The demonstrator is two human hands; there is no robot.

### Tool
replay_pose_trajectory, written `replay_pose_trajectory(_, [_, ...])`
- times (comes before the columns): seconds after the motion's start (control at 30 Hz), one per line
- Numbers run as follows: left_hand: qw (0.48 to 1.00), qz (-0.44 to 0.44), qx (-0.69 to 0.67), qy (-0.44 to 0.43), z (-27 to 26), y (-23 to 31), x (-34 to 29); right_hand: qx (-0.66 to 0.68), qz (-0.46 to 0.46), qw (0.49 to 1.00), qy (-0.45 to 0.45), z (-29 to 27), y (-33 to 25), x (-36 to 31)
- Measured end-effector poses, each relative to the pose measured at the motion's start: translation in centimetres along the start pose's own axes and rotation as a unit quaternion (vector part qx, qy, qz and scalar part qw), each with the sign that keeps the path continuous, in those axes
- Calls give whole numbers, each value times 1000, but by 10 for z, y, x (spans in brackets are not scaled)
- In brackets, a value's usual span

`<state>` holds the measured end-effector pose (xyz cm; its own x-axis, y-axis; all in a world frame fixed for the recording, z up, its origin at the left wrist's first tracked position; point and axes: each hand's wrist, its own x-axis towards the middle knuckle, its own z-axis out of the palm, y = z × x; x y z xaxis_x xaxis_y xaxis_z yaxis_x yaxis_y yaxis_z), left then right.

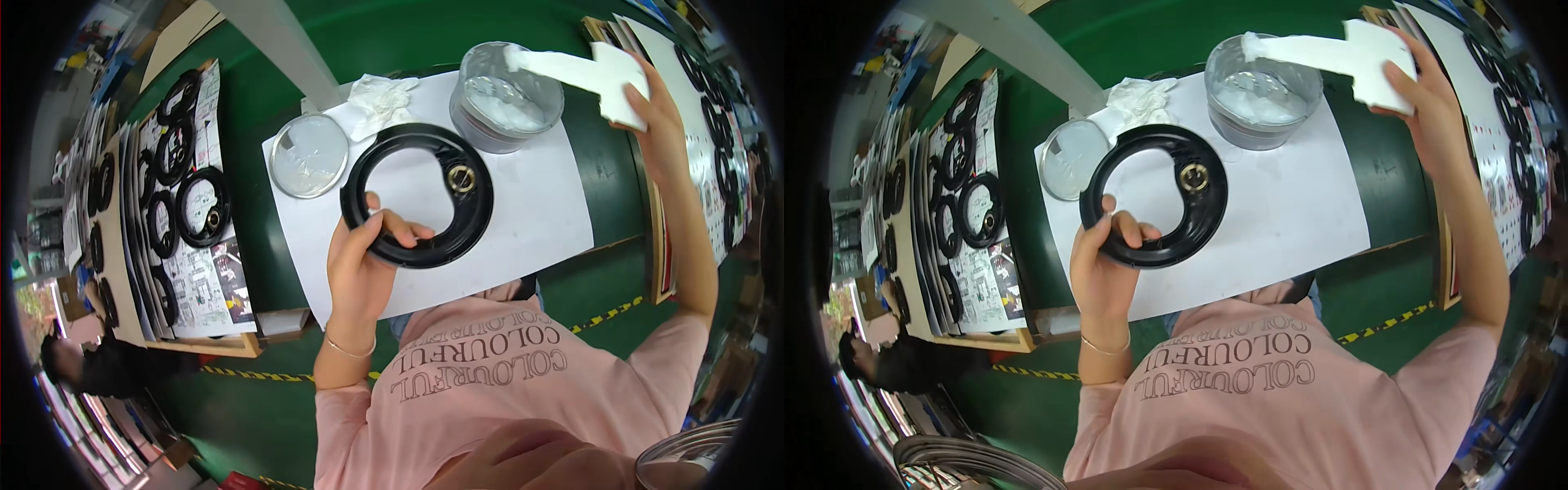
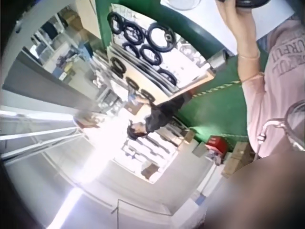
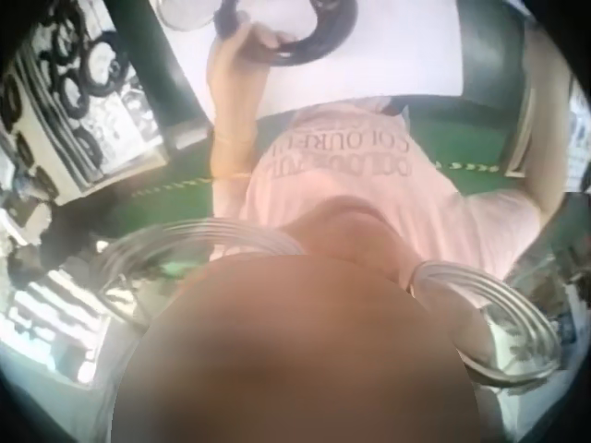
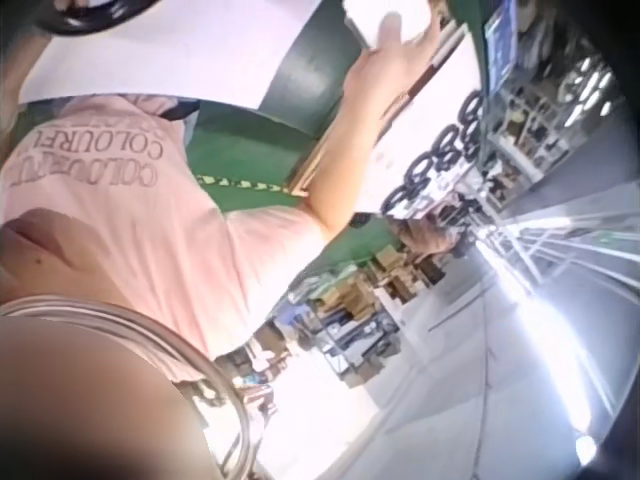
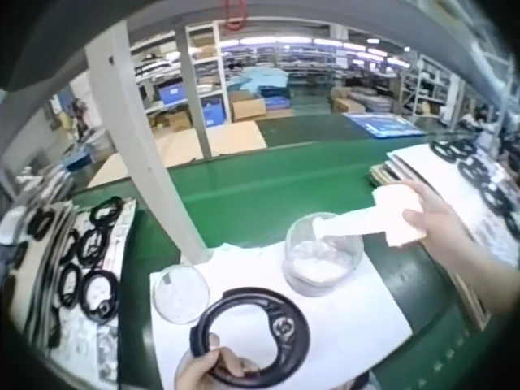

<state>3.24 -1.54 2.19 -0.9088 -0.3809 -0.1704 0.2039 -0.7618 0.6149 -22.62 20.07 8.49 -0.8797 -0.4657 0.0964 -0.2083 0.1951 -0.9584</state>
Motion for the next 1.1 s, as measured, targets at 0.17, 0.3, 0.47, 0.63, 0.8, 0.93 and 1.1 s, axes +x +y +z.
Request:
replay_pose_trajectory(0.17, [999,-22,-30,-25,19,0,21,-133,-265,952,74,-5,8,-41])
replay_pose_trajectory(0.3, [997,-49,-28,-55,30,0,34,-336,-486,789,-167,-14,-15,-62])
replay_pose_trajectory(0.47, [995,-58,-54,-63,36,-3,36,-372,-563,721,-158,-8,-26,-66])
replay_pose_trajectory(0.63, [992,-74,-80,-62,38,-4,36,-381,-579,704,-153,-13,-21,-65])
replay_pose_trajectory(0.8, [993,-76,-72,-49,39,-3,37,-391,-578,698,-164,-15,-25,-67])
replay_pose_trajectory(0.93, [995,-63,-62,-49,35,-3,36,-402,-583,682,-181,-16,-32,-64])
replay_pose_trajectory(1.1, [999,-12,37,-26,34,0,33,-398,-554,706,-192,-29,-50,-59])
